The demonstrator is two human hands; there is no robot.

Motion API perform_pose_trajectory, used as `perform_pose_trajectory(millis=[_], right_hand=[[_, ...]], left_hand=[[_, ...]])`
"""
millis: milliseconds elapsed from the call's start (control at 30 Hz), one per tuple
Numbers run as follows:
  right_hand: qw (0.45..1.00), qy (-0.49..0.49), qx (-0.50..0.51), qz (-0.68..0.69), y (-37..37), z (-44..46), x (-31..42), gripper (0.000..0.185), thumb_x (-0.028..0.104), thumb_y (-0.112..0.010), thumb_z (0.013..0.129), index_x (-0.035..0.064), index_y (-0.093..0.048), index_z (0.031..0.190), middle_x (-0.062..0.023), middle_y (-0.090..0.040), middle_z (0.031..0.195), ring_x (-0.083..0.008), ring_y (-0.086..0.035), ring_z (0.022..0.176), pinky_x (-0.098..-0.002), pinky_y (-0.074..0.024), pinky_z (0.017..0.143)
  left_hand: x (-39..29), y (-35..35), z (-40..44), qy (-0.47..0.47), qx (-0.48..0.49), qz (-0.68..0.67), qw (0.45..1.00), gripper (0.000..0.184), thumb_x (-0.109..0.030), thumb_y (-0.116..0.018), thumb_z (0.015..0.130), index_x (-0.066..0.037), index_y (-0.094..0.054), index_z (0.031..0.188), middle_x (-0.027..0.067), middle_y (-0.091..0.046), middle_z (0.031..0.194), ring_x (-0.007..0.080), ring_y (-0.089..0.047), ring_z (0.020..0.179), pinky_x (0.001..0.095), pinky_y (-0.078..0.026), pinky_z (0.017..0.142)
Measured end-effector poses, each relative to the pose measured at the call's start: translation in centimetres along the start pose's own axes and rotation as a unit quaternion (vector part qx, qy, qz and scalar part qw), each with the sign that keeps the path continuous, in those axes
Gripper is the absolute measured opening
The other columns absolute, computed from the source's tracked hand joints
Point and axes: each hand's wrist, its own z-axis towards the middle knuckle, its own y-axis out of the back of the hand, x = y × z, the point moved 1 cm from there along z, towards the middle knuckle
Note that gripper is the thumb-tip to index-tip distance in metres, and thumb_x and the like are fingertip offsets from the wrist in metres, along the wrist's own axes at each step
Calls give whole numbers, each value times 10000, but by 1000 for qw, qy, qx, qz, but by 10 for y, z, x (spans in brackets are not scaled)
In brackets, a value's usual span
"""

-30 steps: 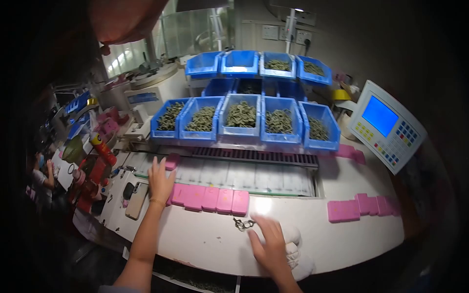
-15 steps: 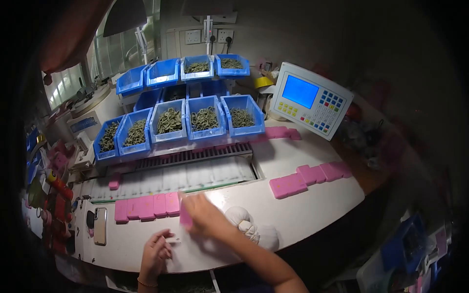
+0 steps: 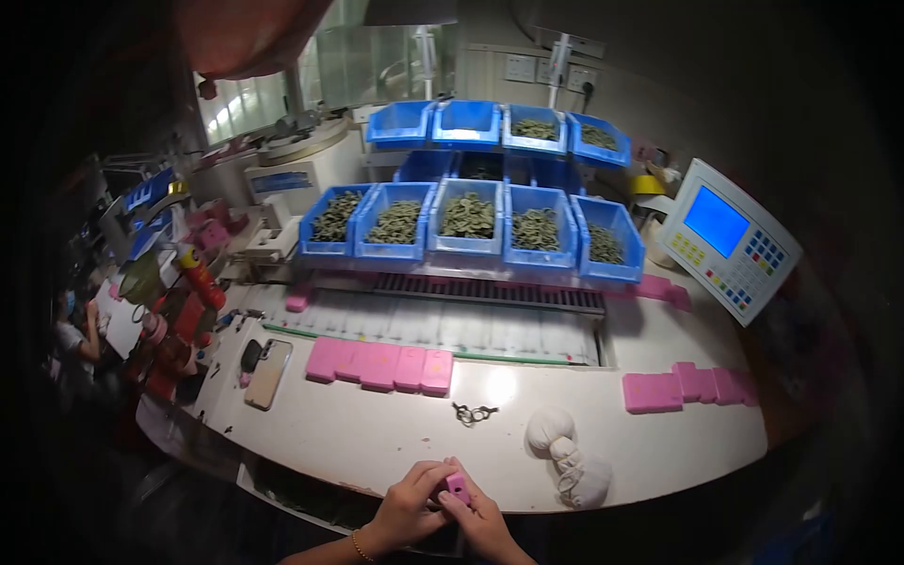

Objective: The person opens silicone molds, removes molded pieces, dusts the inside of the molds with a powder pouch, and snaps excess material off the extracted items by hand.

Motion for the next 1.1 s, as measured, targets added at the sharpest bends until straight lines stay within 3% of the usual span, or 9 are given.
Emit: perform_pose_trajectory(millis=[300, 500, 633, 700, 767, 800, 900, 1000, 1100], right_hand=[[994, 91, -51, 17, -4, 8, -11, 620, 279, -398, 1005, -113, -295, 1473, -236, -437, 1465, -283, -425, 1362, -370, -296, 1154], [956, 69, -142, 246, 13, 43, -12, 389, 294, -325, 1071, -38, -525, 1099, -217, -651, 1100, -264, -666, 1004, -367, -532, 913], [994, 47, -19, 93, 17, 63, 5, 340, 297, -381, 1077, -6, -532, 1104, -178, -662, 1006, -243, -679, 936, -367, -557, 862], [998, 42, -19, -39, 20, 74, -12, 331, 295, -414, 1069, 1, -544, 1147, -143, -658, 989, -226, -644, 961, -351, -521, 874], [904, 202, 9, -376, 15, 76, 9, 326, 295, -480, 1042, 30, -547, 1219, -138, -651, 977, -257, -580, 994, -384, -430, 930], [906, 197, 9, -375, 14, 77, 7, 326, 295, -480, 1042, 30, -547, 1219, -138, -651, 977, -257, -580, 994, -384, -430, 930], [895, 248, -1, -370, 8, 72, 9, 284, 280, -598, 958, 88, -624, 1166, -120, -607, 1037, -307, -513, 1019, -417, -355, 976], [745, 300, -106, -586, -2, 33, 34, 530, 232, -698, 860, 125, -489, 1335, -131, -474, 1225, -318, -507, 1011, -427, -378, 916], [751, 249, -118, -600, 8, 22, 24, 495, 192, -727, 830, 78, -522, 1265, -156, -513, 1128, -326, -524, 986, -421, -428, 875]], left_hand=[[20, -15, -15, -9, -41, -58, 997, 593, -128, -853, 708, -39, -579, 1226, 129, -598, 1111, 222, -697, 865, 313, -603, 719], [22, -28, -19, -143, -153, 3, 978, 720, -127, -925, 633, -82, -545, 1243, 145, -524, 1187, 270, -611, 1031, 352, -560, 831], [28, -23, -30, -8, -115, -53, 992, 529, -160, -849, 777, -51, -509, 1167, 112, -500, 1103, 156, -592, 898, 264, -551, 727], [44, -22, -34, 133, -223, -308, 915, 351, -211, -743, 896, -37, -510, 1094, 97, -517, 1020, 96, -580, 768, 220, -502, 582], [44, 1, -21, 142, -185, -166, 958, 249, -219, -647, 968, -32, -503, 1049, 74, -552, 900, 85, -565, 683, 224, -454, 538], [42, 13, -12, 166, -124, -128, 970, 211, -200, -646, 967, -21, -542, 1008, 53, -564, 814, 83, -553, 647, 230, -429, 556], [40, 24, 3, 89, -88, 2, 992, 212, -212, -620, 968, -4, -613, 926, 132, -584, 792, 236, -594, 620, 335, -463, 581], [43, 32, 6, 169, -56, -41, 983, 280, -267, -561, 996, -8, -599, 898, 155, -583, 723, 284, -601, 635, 382, -463, 591], [48, 28, 2, 148, -2, -44, 988, 305, -280, -538, 1005, -14, -580, 861, 169, -580, 714, 311, -601, 624, 388, -460, 578]])
